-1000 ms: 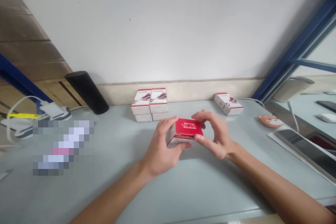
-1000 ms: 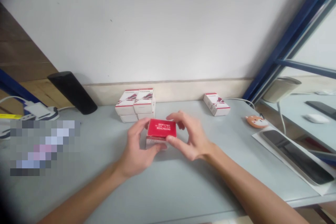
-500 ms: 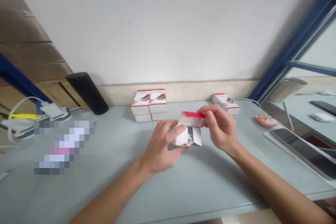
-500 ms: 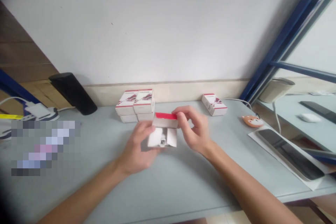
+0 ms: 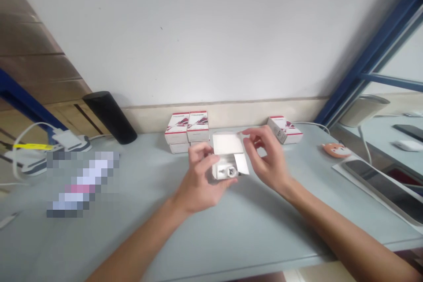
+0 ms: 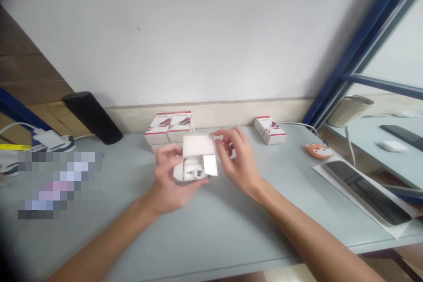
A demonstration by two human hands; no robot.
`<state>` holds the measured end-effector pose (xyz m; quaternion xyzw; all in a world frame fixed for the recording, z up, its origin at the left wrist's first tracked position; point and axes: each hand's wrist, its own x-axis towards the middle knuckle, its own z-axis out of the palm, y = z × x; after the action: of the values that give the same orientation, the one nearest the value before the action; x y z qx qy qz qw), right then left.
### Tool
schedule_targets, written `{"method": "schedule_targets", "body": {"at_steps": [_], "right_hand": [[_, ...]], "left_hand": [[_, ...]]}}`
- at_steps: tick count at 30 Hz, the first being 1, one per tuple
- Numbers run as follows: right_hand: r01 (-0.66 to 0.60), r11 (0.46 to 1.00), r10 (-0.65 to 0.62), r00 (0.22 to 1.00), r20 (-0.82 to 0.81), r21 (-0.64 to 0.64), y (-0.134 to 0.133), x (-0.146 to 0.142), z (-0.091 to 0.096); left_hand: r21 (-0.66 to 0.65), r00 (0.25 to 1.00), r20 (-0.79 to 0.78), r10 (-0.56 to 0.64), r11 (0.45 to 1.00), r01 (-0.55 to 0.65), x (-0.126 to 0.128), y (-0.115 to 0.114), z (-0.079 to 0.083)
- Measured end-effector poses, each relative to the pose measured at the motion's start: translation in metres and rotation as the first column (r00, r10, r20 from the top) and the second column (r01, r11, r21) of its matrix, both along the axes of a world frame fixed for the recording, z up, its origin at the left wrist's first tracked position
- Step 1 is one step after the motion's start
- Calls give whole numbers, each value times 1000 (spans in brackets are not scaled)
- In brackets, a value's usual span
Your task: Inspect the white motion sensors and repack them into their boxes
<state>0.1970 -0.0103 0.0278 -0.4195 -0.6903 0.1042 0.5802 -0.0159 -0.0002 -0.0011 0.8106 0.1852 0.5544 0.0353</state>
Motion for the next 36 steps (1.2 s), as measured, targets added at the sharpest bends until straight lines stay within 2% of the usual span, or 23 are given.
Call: {"method": "schedule_targets", "body": {"at_steps": [2, 4, 6, 9, 12, 15, 19, 22, 25, 31, 34, 36], "right_hand": [[-17, 970, -15, 991, 133, 243, -2, 3, -1], [-114, 942, 25, 962, 273, 316, -5, 5, -1], [-167, 950, 56, 922, 383, 263, -6, 5, -2], [-150, 977, 68, 893, 445, 153, -6, 3, -4], [-107, 990, 67, 933, 354, 96, -3, 1, -7], [-69, 997, 59, 964, 258, 28, 1, 1, -9], [-26, 998, 36, 977, 209, -52, 5, 2, -12], [-82, 993, 96, 981, 169, -84, 5, 1, -12], [-164, 974, 178, 980, 85, -154, 4, -3, -14], [-236, 935, 219, 971, -91, -264, 3, -8, -22], [-168, 953, 186, 981, 50, -254, 3, -6, -10], [-94, 970, 151, 956, 253, -224, 3, -3, 7]], "left_hand": [[-40, 997, 62, 41, 998, -39, 2, 2, -2], [-140, 996, 72, 59, 989, -48, 3, 4, -3], [-226, 995, 89, 54, 974, -33, 2, 5, -4], [-258, 988, 123, 94, 964, -60, 0, 6, -4], [-206, 982, 80, 169, 967, -150, -3, 9, -1], [-147, 989, -8, 148, 978, -148, -8, 13, 2], [-255, 993, -8, 116, 960, -114, -14, 19, -1], [-354, 986, 44, 163, 925, -137, -15, 22, -11], [-382, 985, 37, 169, 913, -142, -12, 22, -21], [-436, 998, 56, 33, 900, -6, -3, 21, -30], [-436, 999, 45, -22, 899, 39, -3, 19, -29], [-383, 999, 36, 36, 923, -19, -3, 17, -26]]}}
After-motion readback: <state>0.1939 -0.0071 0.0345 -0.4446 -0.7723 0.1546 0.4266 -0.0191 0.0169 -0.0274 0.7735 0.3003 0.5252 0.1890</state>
